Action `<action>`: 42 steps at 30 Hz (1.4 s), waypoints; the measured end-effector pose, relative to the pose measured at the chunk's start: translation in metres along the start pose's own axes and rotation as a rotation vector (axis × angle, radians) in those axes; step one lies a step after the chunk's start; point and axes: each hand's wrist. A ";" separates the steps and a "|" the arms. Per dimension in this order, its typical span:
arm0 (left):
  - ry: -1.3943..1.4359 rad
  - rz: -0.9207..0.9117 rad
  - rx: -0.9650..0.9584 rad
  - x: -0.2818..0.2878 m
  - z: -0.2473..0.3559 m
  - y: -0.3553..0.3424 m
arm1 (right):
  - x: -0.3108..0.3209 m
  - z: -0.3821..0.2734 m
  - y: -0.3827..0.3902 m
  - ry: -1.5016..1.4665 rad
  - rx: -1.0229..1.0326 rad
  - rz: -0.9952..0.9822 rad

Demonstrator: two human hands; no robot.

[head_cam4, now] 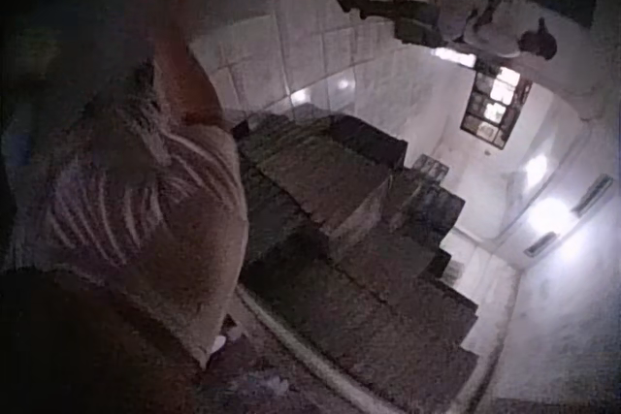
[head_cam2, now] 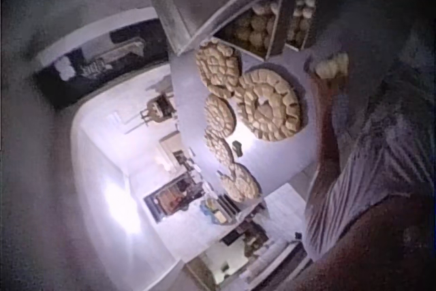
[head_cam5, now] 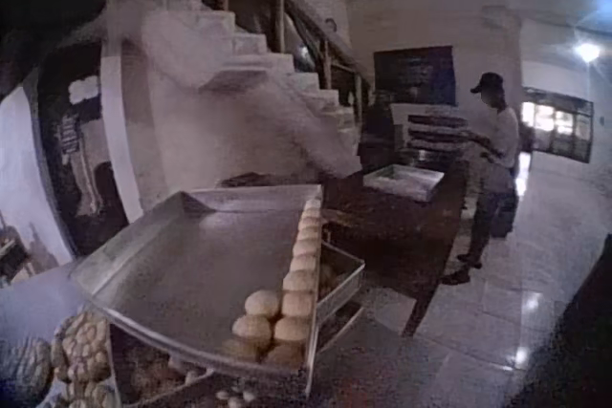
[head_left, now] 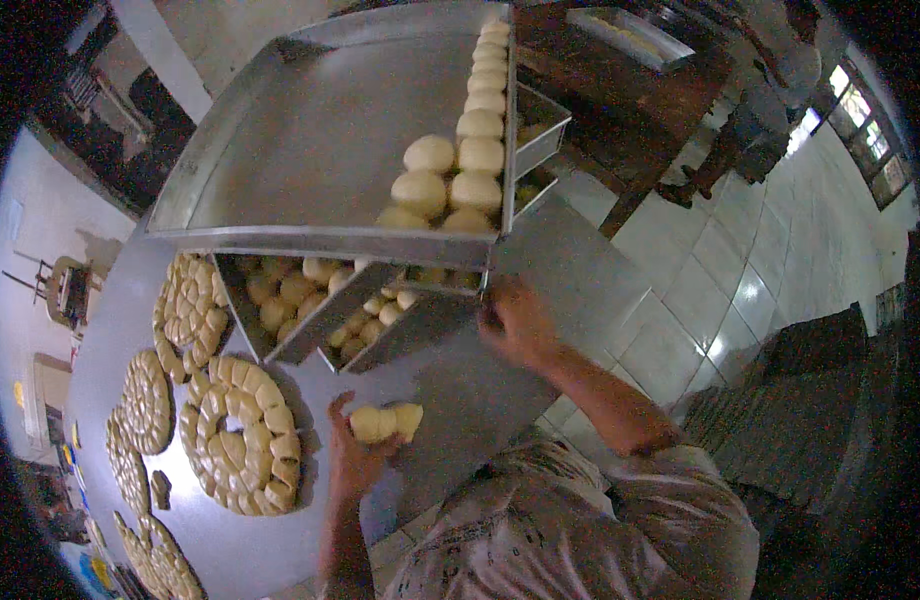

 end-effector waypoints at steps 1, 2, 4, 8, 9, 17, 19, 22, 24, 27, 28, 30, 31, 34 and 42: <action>-0.017 -0.041 0.022 0.003 0.003 0.000 | 0.000 -0.002 0.010 -0.020 0.170 -0.037; -0.096 -0.100 0.050 0.004 0.010 0.004 | 0.000 0.020 0.007 0.058 0.144 0.074; -0.186 -0.084 0.008 -0.008 0.013 0.007 | 0.000 0.069 0.002 0.213 0.097 0.280; -0.427 -0.078 -0.190 -0.027 0.024 -0.004 | -0.001 0.061 0.012 0.185 0.206 0.168; -0.446 -0.082 -0.174 -0.030 0.025 -0.002 | 0.000 0.054 0.011 0.171 0.240 0.153; 0.477 0.138 0.166 -0.026 0.027 0.015 | 0.103 0.099 -0.062 -0.892 -0.380 -0.096; 0.802 0.191 0.172 -0.027 0.025 0.021 | 0.163 0.064 -0.107 -0.908 -0.114 0.175; 0.838 0.288 0.116 -0.032 0.043 0.021 | 0.207 0.000 -0.177 -0.932 0.187 0.508; 0.886 0.227 0.065 -0.038 0.057 0.014 | 0.225 -0.010 -0.192 -0.568 0.334 0.381; 0.919 0.247 0.017 -0.039 0.061 0.016 | 0.213 -0.009 -0.201 -0.203 0.380 0.102; 0.926 0.277 -0.003 -0.036 0.060 0.018 | 0.218 -0.012 -0.195 -0.146 0.320 0.233; 0.985 0.326 -0.024 -0.027 0.056 0.027 | 0.232 -0.048 -0.167 -0.587 0.180 0.496; 1.012 0.365 -0.033 -0.022 0.050 0.035 | 0.219 -0.057 -0.156 -0.779 0.192 0.070; 0.960 0.232 -0.151 -0.021 0.046 0.039 | 0.195 -0.076 -0.091 -0.922 0.384 -0.583; 0.696 0.115 0.051 0.006 0.014 0.057 | 0.059 -0.088 0.057 -0.785 -0.039 -0.546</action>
Point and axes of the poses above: each hand's wrist, its own y-axis away from the middle knuckle, its own x-axis out of the back of the hand, z = x × y, and after that the axes turned 12 degrees about y, right-handed
